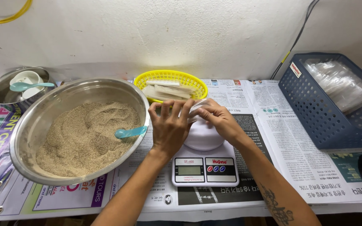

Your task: The person scoops powdered material from a bowl into small plastic bags using a spoon, weighs each bag on a digital scale, seals the bags, and places them into a blue storage basket.

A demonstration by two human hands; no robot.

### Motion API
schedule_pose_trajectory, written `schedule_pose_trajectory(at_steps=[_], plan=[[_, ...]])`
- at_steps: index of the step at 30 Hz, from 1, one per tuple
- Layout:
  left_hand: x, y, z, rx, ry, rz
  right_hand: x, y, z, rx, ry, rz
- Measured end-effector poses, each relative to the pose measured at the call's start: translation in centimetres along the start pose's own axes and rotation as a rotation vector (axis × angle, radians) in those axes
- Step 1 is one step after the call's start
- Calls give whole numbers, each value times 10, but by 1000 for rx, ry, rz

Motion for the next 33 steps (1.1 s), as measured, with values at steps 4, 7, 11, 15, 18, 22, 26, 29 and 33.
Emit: schedule_pose_trajectory(at_steps=[4,7,11,15,18,22,26,29,33], plan=[[-6,-2,1,37,-38,-35,26,-4,2,-45,138,101],[-9,-6,11,-2,-51,-54,40,-3,-2,-92,198,183],[12,-17,33,22,0,96,85,-3,-7,-157,169,267],[66,-3,26,143,255,317,128,1,-17,-256,202,423],[117,-4,57,160,237,416,145,-2,-33,-270,361,563],[177,13,73,265,158,459,148,-17,-79,-50,443,601],[220,25,97,335,80,379,146,-16,-132,299,749,580],[245,42,111,359,73,380,129,-21,-153,426,884,532],[270,71,117,361,103,463,110,-35,-161,323,1223,655]])
Point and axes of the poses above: each hand's wrist, its own y-axis away from the middle knuckle, its own z-axis out of the back of the hand, x = y × z, the point moved 9 cm from there along -y, towards the middle knuckle, and after that the axes turned 2 degrees about z, right-handed, at the moved point
